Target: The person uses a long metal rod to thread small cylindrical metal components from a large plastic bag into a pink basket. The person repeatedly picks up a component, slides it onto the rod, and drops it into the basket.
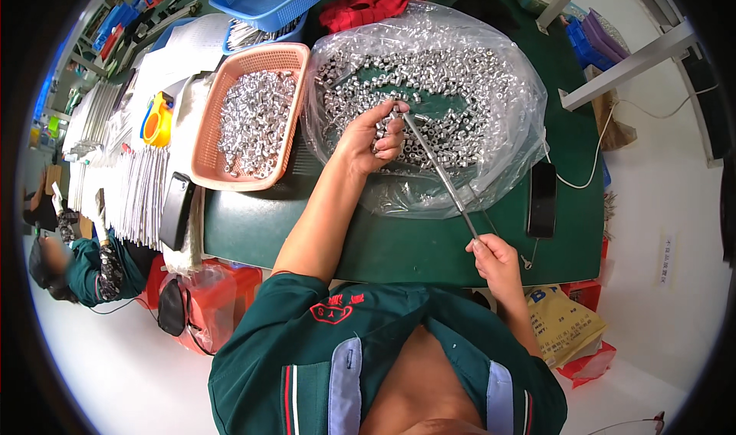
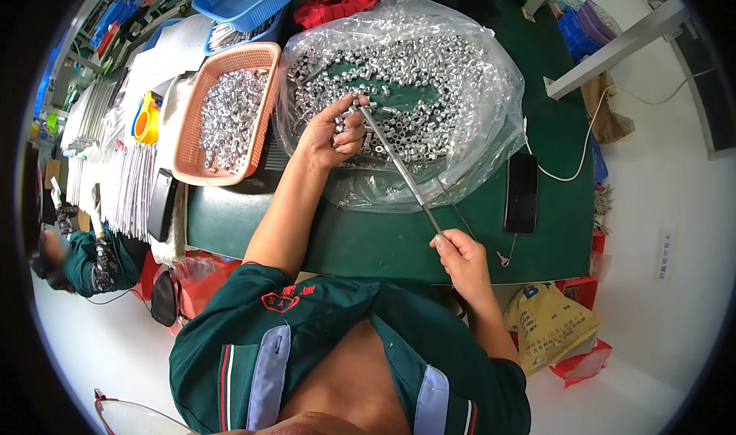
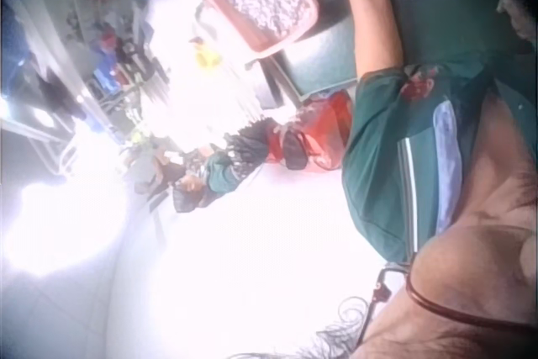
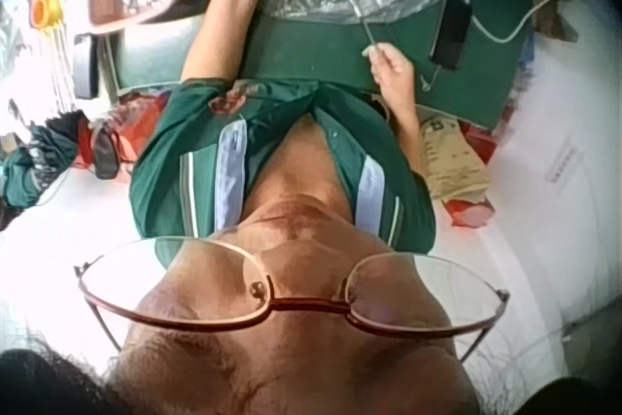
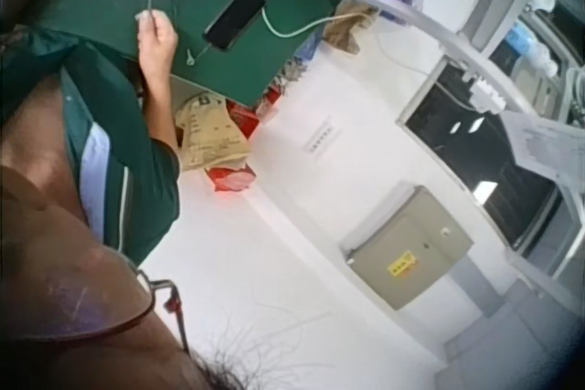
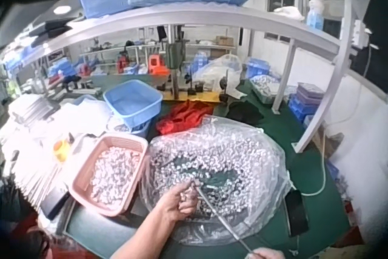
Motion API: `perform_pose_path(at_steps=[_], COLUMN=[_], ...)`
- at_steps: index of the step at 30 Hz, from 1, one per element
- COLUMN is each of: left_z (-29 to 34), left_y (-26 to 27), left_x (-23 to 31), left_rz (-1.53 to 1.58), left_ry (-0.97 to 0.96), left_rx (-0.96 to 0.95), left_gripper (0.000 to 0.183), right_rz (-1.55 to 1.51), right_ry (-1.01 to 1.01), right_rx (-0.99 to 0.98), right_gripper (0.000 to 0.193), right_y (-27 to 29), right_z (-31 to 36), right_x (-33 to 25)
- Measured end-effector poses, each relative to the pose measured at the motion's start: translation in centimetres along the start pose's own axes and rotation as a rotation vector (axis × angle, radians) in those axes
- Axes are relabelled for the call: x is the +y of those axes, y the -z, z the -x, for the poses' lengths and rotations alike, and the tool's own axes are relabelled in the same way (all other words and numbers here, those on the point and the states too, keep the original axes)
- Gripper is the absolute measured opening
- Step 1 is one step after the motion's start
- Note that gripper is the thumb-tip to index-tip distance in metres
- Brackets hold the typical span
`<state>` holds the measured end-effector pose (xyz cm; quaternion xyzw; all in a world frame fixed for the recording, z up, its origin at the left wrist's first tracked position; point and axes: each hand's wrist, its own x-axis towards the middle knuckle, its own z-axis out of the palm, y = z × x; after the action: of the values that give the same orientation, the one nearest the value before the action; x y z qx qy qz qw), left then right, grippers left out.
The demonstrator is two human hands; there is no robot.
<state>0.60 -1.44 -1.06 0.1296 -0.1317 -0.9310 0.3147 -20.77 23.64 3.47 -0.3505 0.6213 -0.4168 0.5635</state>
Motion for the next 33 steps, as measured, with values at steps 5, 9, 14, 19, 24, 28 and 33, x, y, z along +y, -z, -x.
perform_pose_path(at_steps=[5,9,14,19,24,28,33], left_z=[0.3,0.4,0.2,0.2,0.0,0.0,-0.1], left_y=[-0.9,-1.0,-0.5,-1.2,-0.8,-0.7,-0.7], left_x=[0.1,0.1,0.1,-0.2,-0.5,-0.3,-0.4], left_rz=[-0.046,-0.009,-0.024,-0.112,-0.085,-0.091,-0.057], left_ry=[0.024,0.027,0.076,0.106,0.124,0.146,0.174], left_rx=[0.014,-0.018,-0.029,0.019,-0.009,0.019,-0.016], left_gripper=[0.024,0.025,0.026,0.025,0.026,0.026,0.026], right_rz=[0.060,0.096,0.323,0.384,0.349,0.411,0.371], right_ry=[0.009,0.014,0.108,0.152,0.140,0.163,0.202], right_rx=[0.007,0.011,0.069,0.074,0.070,0.082,0.088], right_gripper=[0.016,0.017,0.016,0.015,0.015,0.014,0.015], right_y=[0.5,1.1,1.7,2.3,2.1,2.2,2.3], right_z=[-0.1,-0.2,-0.3,-0.6,-0.6,-0.4,-0.5], right_x=[-0.1,-0.1,-0.8,-1.4,-1.1,-1.1,-1.0])
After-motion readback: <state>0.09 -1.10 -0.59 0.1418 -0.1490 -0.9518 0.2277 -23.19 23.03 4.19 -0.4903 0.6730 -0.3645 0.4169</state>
